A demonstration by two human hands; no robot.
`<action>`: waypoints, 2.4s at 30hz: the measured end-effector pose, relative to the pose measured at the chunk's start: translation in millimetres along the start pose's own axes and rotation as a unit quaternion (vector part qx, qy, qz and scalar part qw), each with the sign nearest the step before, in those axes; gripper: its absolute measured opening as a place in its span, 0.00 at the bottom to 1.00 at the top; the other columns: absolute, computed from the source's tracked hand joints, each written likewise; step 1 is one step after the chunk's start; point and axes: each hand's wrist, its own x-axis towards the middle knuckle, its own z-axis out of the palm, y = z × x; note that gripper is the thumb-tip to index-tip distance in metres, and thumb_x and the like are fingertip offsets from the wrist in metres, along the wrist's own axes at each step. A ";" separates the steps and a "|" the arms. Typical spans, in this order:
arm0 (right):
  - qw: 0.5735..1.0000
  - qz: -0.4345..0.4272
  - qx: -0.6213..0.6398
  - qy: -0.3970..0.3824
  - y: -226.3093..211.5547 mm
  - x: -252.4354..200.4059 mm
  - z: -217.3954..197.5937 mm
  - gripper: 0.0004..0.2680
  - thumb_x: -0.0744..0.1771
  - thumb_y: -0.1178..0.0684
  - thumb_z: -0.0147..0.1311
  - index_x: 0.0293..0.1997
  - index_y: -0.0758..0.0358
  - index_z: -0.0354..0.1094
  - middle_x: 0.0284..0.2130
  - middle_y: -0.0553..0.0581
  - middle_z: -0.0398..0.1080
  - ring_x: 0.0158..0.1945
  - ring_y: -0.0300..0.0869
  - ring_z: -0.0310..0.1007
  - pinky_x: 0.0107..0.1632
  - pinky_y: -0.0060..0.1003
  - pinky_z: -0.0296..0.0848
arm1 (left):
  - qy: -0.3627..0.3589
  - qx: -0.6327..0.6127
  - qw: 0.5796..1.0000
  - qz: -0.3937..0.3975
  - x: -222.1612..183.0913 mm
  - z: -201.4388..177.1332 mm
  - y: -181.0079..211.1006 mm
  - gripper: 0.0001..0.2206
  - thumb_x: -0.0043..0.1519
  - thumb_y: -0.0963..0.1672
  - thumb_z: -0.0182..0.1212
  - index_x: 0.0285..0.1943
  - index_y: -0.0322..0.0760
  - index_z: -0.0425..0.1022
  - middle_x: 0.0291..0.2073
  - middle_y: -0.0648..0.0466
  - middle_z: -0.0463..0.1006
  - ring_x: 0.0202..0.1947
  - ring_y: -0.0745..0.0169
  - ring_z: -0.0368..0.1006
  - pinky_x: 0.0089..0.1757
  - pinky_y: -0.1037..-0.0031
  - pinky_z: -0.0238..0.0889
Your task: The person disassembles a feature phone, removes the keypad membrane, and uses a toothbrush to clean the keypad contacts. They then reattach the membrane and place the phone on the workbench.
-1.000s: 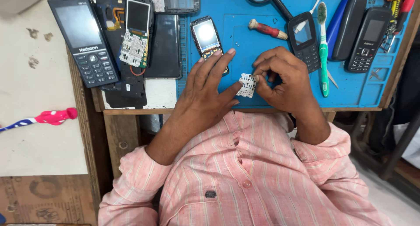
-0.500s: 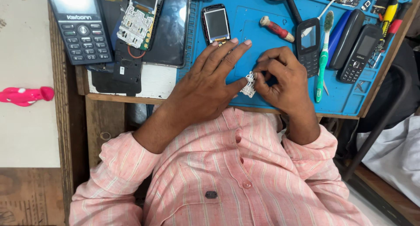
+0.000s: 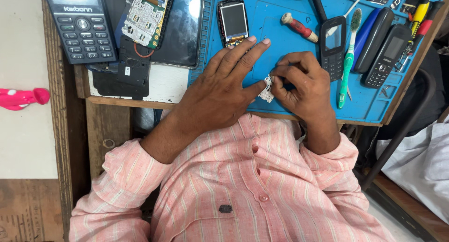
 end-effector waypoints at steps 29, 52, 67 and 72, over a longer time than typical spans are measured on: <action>0.947 0.245 -0.079 0.192 43.4 -74.0 -98.8 0.05 0.70 0.66 0.60 0.49 0.67 0.76 0.42 0.60 0.74 0.34 0.39 0.75 0.34 0.29 0.69 | -0.084 -0.025 0.996 -0.030 20.3 -6.1 8.2 0.18 0.55 0.46 0.72 0.56 0.47 0.82 0.73 0.39 0.59 0.73 0.36 0.52 0.63 0.47 0.52; 0.943 0.264 -0.175 0.106 35.7 -85.8 -82.0 0.03 0.67 0.57 0.66 0.41 0.59 0.76 0.38 0.54 0.72 0.36 0.50 0.75 0.37 0.42 0.72 | -0.093 0.029 0.995 -0.028 28.7 -3.6 21.1 0.17 0.57 0.46 0.71 0.56 0.52 0.83 0.73 0.39 0.59 0.73 0.35 0.51 0.65 0.47 0.49; 0.930 0.290 -0.227 -0.008 36.0 -104.9 -98.2 0.05 0.68 0.55 0.64 0.40 0.61 0.71 0.35 0.57 0.72 0.34 0.48 0.74 0.39 0.44 0.71 | -0.104 0.004 0.994 -0.031 22.6 -10.2 15.8 0.15 0.59 0.46 0.69 0.56 0.50 0.82 0.74 0.51 0.60 0.72 0.41 0.53 0.65 0.48 0.51; 0.939 0.324 -0.115 0.031 47.6 -133.4 -114.3 0.05 0.69 0.62 0.63 0.41 0.66 0.69 0.31 0.57 0.73 0.30 0.38 0.74 0.35 0.32 0.71 | -0.109 0.016 0.994 -0.025 21.1 -8.9 15.4 0.14 0.60 0.46 0.69 0.55 0.49 0.82 0.74 0.58 0.62 0.72 0.46 0.54 0.67 0.51 0.49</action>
